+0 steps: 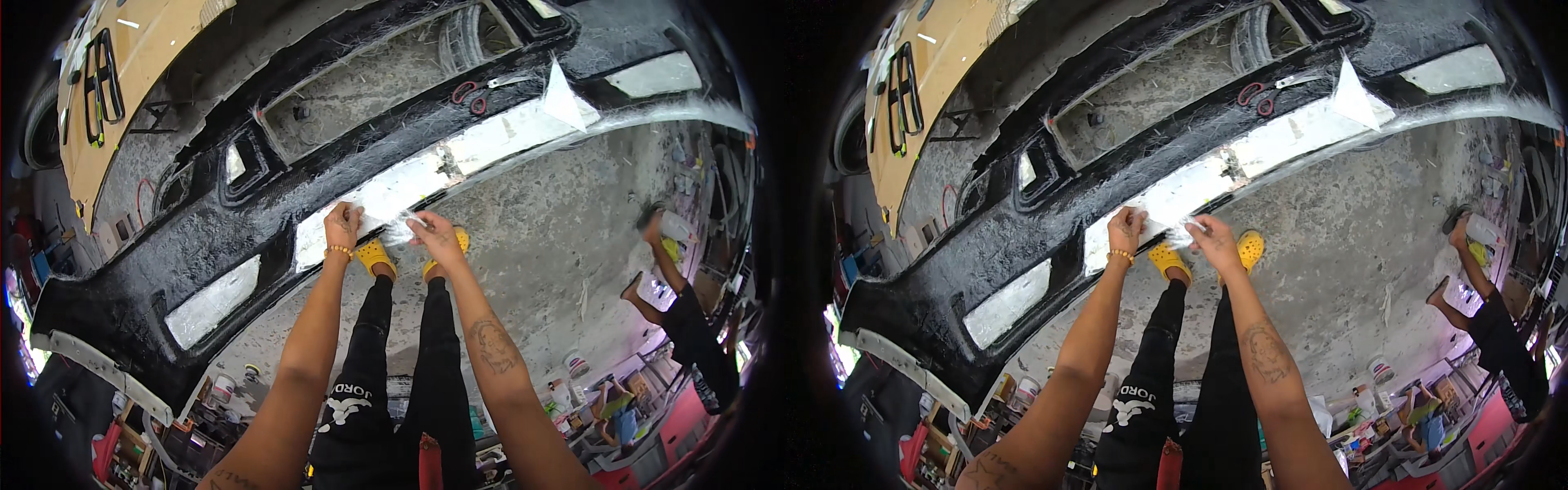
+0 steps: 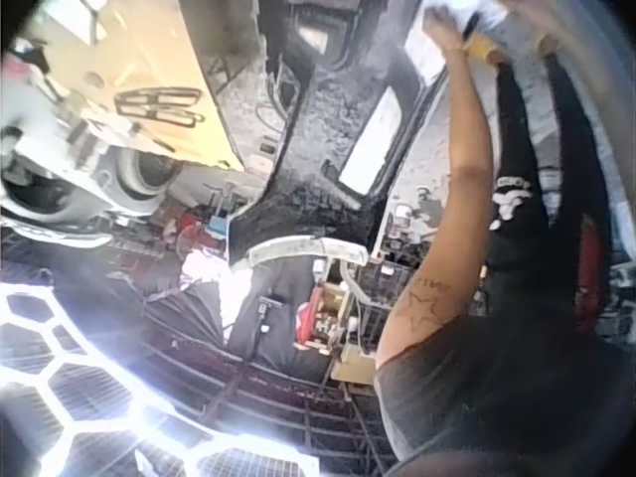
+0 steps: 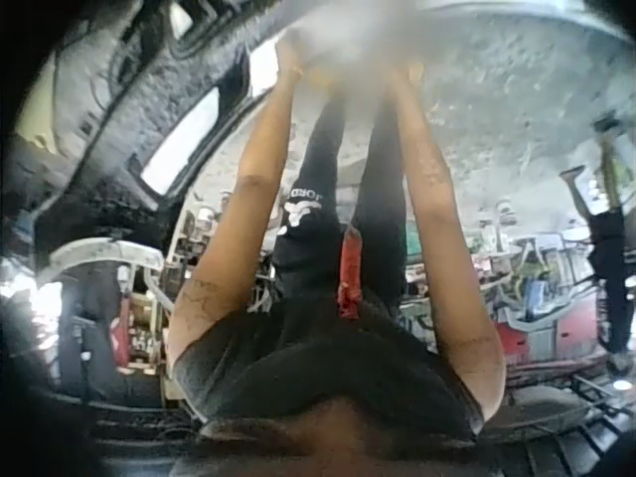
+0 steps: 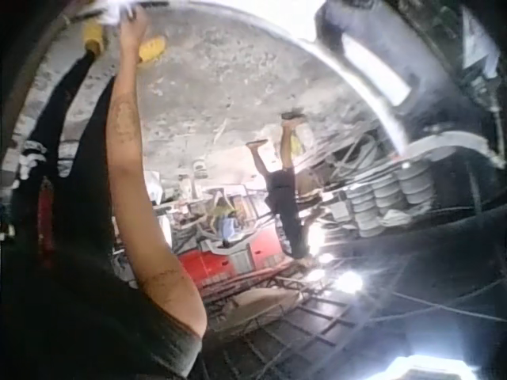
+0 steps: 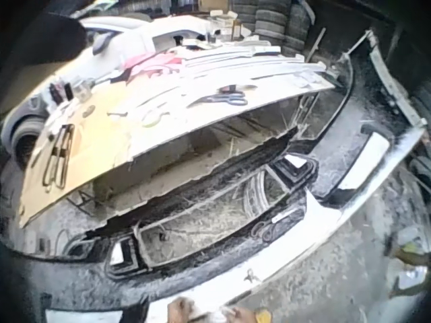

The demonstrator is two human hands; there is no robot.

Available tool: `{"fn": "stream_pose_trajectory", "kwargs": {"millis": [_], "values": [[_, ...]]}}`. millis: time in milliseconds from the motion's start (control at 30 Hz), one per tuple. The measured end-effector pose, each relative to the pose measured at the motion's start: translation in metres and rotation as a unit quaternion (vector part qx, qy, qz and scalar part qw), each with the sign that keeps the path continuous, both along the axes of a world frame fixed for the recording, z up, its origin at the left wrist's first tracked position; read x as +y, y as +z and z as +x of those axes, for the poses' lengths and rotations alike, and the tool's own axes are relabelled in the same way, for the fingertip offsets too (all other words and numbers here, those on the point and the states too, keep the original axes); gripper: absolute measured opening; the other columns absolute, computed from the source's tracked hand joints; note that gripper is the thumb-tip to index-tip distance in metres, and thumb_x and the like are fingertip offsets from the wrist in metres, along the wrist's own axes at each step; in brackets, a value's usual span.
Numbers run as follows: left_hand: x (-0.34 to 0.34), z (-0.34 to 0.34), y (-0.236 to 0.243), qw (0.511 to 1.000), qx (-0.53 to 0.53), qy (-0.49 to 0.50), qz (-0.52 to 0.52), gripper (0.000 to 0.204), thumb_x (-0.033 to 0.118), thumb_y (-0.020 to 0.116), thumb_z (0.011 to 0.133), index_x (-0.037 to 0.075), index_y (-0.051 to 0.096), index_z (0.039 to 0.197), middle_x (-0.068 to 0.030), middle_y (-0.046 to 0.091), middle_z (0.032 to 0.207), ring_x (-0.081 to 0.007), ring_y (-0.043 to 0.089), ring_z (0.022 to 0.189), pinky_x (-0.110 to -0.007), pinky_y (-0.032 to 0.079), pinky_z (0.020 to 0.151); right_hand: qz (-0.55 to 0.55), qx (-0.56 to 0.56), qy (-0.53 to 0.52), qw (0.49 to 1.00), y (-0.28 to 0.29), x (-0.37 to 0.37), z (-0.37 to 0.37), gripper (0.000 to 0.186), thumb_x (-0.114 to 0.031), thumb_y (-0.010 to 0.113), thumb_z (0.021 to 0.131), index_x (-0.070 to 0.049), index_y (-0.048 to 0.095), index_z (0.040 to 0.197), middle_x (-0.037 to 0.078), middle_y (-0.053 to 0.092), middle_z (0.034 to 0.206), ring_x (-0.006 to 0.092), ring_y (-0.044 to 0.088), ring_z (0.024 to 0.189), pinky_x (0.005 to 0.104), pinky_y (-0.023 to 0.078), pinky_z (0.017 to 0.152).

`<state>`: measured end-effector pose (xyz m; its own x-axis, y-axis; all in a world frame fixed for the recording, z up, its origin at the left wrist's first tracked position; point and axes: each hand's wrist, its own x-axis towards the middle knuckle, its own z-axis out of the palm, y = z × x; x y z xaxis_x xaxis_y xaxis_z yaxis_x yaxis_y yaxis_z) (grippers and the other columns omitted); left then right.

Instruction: The person cuts a piece of bubble wrap with scissors and then applies strips of white fibrous material to a black car bumper. They press the material into place by hand, smoothing it over the surface.

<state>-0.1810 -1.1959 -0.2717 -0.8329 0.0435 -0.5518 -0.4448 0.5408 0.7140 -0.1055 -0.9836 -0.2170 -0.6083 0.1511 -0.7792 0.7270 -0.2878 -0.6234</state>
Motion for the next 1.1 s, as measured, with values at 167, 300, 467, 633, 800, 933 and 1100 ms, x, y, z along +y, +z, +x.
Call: {"fn": "stream_pose_trajectory", "kwargs": {"millis": [167, 300, 467, 633, 800, 933, 1100], "values": [[-0.040, 0.005, -0.012, 0.986, 0.165, 0.007, -0.020, 0.023, 0.018, 0.069, 0.091, -0.005, 0.067, 0.092, -0.0083, 0.066, 0.077, -0.0136, 0.060, 0.058, -0.026, 0.048, 0.056, -0.064, 0.004, -0.054, 0.997, -0.036, -0.044, -0.036, 0.023, -0.018, 0.069, 0.093, 0.003, 0.063, 0.102, 0.002, 0.063, 0.082, 0.0081, 0.058, 0.068, 0.0227, 0.051, 0.060], [-0.057, 0.007, -0.009, 0.985, 0.074, 0.146, 0.060, 0.011, 0.011, 0.071, 0.090, 0.000, 0.068, 0.091, -0.0018, 0.064, 0.068, -0.0085, 0.058, 0.058, -0.024, 0.047, 0.055, 0.034, -0.035, 0.055, 0.997, -0.063, -0.048, -0.040, 0.025, -0.019, 0.069, 0.093, 0.003, 0.063, 0.104, 0.004, 0.065, 0.091, 0.0107, 0.062, 0.077, 0.0231, 0.054, 0.071], [-0.092, 0.005, 0.007, 0.947, 0.050, 0.304, 0.086, 0.013, 0.013, 0.074, 0.089, 0.004, 0.071, 0.097, -0.0008, 0.068, 0.080, -0.0083, 0.060, 0.069, -0.024, 0.049, 0.061, -0.002, -0.037, -0.030, 0.999, -0.054, -0.052, -0.044, 0.027, -0.019, 0.072, 0.091, 0.003, 0.065, 0.104, 0.003, 0.065, 0.085, 0.0112, 0.062, 0.071, 0.0224, 0.051, 0.068], [-0.035, 0.006, 0.068, 0.962, -0.073, 0.131, 0.228, 0.017, 0.014, 0.076, 0.087, 0.003, 0.072, 0.100, 0.0023, 0.064, 0.080, -0.0074, 0.057, 0.074, -0.023, 0.046, 0.067, -0.092, -0.035, -0.081, 0.992, -0.011, -0.047, -0.037, 0.026, -0.019, 0.074, 0.090, 0.002, 0.066, 0.105, 0.004, 0.068, 0.088, 0.0117, 0.065, 0.077, 0.0239, 0.055, 0.071], [-0.021, 0.010, 0.071, 0.977, -0.108, -0.043, 0.180, 0.021, 0.020, 0.079, 0.084, 0.001, 0.072, 0.092, -0.0016, 0.061, 0.075, -0.0101, 0.056, 0.072, -0.026, 0.045, 0.066, -0.106, -0.042, -0.110, 0.987, 0.024, -0.048, -0.019, 0.027, -0.014, 0.077, 0.087, 0.004, 0.066, 0.103, 0.009, 0.071, 0.094, 0.0123, 0.067, 0.077, 0.0235, 0.057, 0.069], [-0.002, 0.025, 0.082, 0.988, -0.033, -0.046, 0.147, 0.022, 0.020, 0.076, 0.086, -0.001, 0.072, 0.083, -0.0055, 0.065, 0.070, -0.0128, 0.056, 0.063, -0.028, 0.044, 0.060, -0.041, -0.080, -0.171, 0.981, 0.036, -0.044, -0.005, 0.030, -0.009, 0.080, 0.083, 0.007, 0.063, 0.103, 0.010, 0.070, 0.093, 0.0149, 0.067, 0.073, 0.0257, 0.059, 0.066], [0.026, 0.041, 0.108, 0.990, -0.054, 0.056, 0.120, 0.022, 0.019, 0.075, 0.086, -0.003, 0.072, 0.084, -0.0036, 0.063, 0.061, -0.0110, 0.055, 0.055, -0.028, 0.042, 0.053, -0.044, -0.103, -0.370, 0.922, 0.064, -0.071, 0.015, 0.036, -0.009, 0.079, 0.084, 0.010, 0.061, 0.109, 0.013, 0.065, 0.100, 0.0189, 0.066, 0.084, 0.0306, 0.060, 0.073]]}}
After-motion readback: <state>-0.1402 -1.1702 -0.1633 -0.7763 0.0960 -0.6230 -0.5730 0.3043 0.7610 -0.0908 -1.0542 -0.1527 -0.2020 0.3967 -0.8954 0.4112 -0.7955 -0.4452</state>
